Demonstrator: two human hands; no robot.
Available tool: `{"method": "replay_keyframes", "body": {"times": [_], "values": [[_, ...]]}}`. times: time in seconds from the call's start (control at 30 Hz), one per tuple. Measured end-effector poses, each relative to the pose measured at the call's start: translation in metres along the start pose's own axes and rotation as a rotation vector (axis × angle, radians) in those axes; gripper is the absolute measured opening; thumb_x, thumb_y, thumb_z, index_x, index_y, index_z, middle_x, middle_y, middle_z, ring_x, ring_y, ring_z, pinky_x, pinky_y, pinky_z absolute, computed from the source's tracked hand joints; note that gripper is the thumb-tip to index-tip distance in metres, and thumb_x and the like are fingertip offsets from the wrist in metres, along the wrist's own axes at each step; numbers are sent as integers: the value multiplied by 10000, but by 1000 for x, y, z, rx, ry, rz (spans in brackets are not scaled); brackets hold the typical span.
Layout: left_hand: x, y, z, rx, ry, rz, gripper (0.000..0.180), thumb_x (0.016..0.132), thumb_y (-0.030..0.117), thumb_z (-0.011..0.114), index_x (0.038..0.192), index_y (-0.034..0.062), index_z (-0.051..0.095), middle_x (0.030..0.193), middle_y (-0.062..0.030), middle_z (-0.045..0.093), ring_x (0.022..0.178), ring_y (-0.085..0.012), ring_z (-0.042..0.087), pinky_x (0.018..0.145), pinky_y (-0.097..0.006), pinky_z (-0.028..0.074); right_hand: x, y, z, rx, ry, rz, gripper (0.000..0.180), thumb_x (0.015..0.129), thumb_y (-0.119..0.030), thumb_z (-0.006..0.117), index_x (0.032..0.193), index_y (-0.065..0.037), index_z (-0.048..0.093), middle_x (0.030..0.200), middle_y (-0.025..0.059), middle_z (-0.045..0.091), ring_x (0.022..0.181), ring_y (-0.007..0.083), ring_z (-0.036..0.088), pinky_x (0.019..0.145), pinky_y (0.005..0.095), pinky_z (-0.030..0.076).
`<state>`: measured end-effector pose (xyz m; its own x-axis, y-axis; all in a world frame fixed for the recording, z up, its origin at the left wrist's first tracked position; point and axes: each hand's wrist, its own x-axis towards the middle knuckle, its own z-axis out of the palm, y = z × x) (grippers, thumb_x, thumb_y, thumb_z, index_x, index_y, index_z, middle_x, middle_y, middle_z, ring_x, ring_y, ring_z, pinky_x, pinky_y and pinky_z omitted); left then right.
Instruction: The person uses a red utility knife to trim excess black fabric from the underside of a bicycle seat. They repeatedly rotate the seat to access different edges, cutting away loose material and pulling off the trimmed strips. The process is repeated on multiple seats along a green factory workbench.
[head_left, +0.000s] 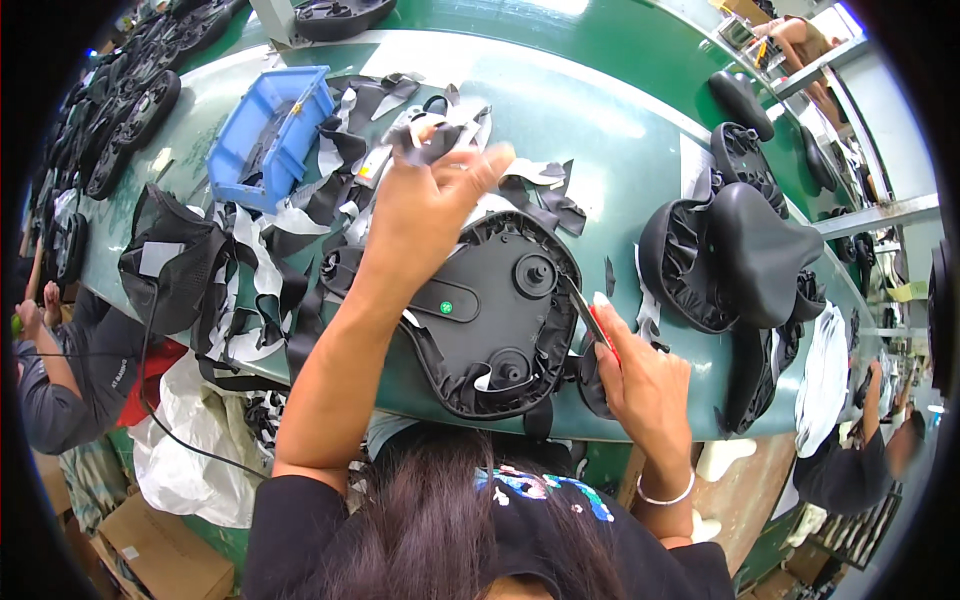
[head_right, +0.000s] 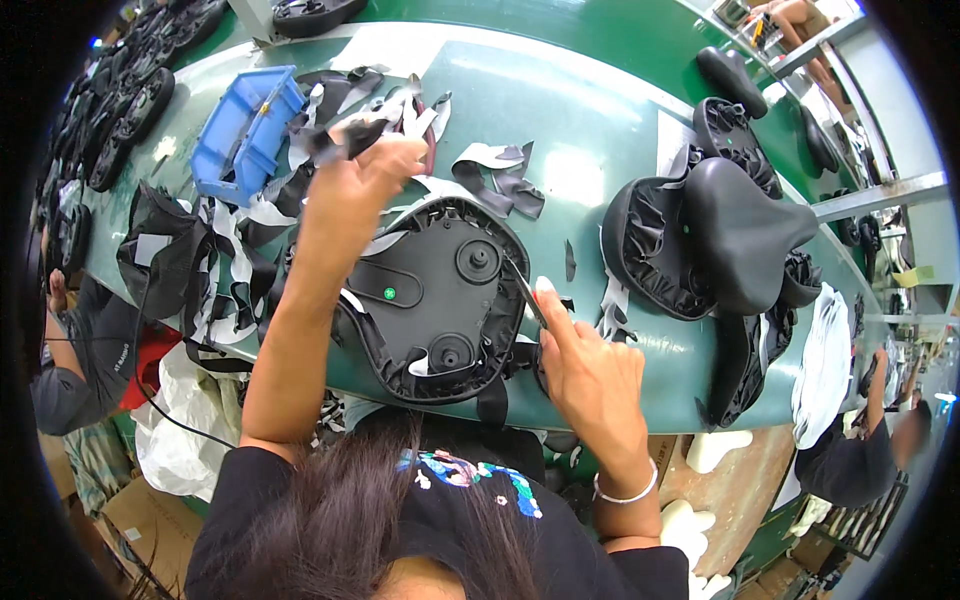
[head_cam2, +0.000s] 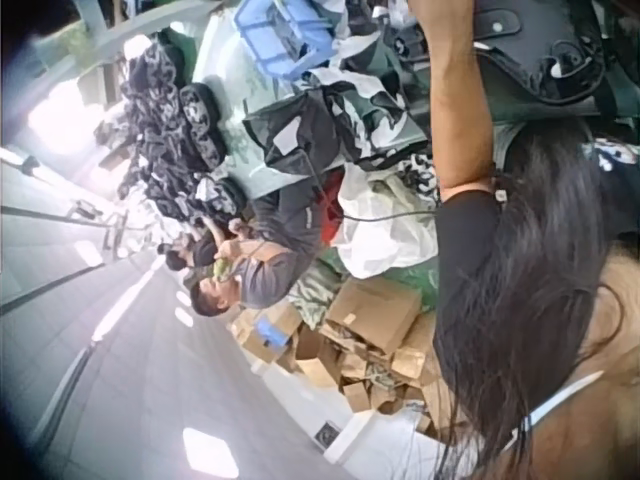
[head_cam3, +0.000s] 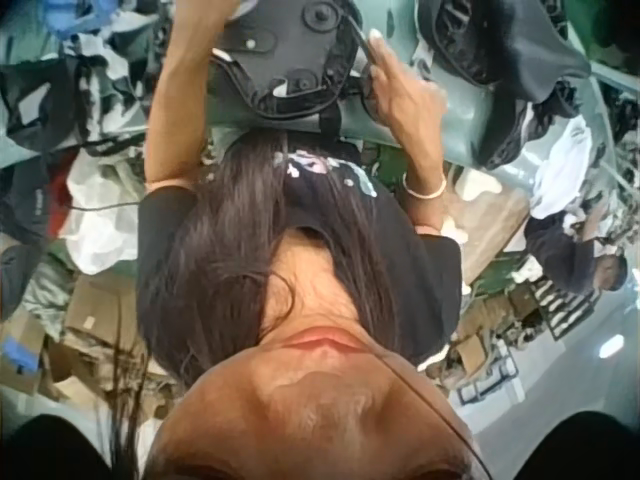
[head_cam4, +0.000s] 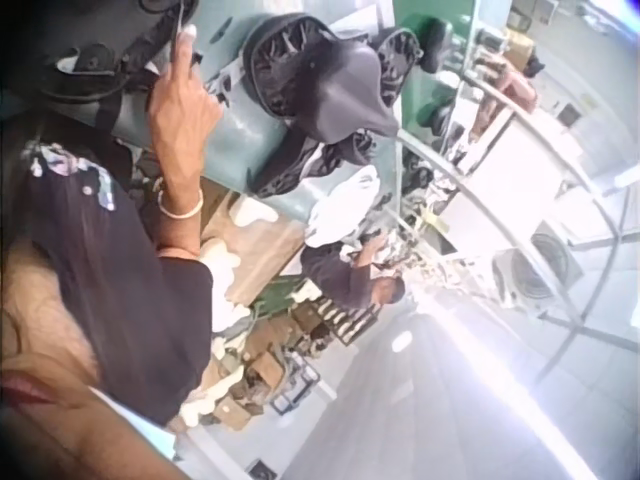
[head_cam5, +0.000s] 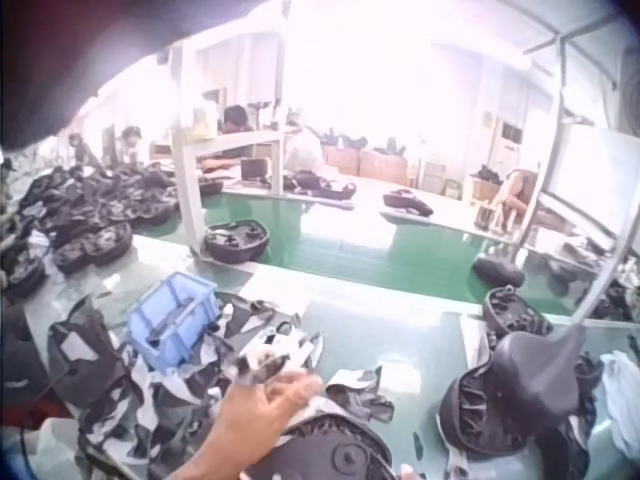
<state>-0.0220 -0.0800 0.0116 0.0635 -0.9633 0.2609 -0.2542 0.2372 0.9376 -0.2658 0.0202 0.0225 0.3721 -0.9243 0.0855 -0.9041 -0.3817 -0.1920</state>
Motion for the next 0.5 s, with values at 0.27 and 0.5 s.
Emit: {"method": "replay_keyframes", "body": {"times": [0.27,0.5], "values": [[-45,-21,15,813,-89,-171,472,958,482,424,1065,53,589,854,-187,679,788,-380,650,665,-468,491,-2,-15,4,-168,-104,3,521,851,-125,579,1351,-67,446,542,87,528,439,265,523,456,404,380],[-63,-25,14,840,25,-123,421,956,429,463,982,30,595,865,-149,664,707,-362,639,625,-448,490,-25,-22,-10,279,-69,199,525,867,-111,592,1360,-76,415,796,200,655,591,349,619,547,432,462]]}}
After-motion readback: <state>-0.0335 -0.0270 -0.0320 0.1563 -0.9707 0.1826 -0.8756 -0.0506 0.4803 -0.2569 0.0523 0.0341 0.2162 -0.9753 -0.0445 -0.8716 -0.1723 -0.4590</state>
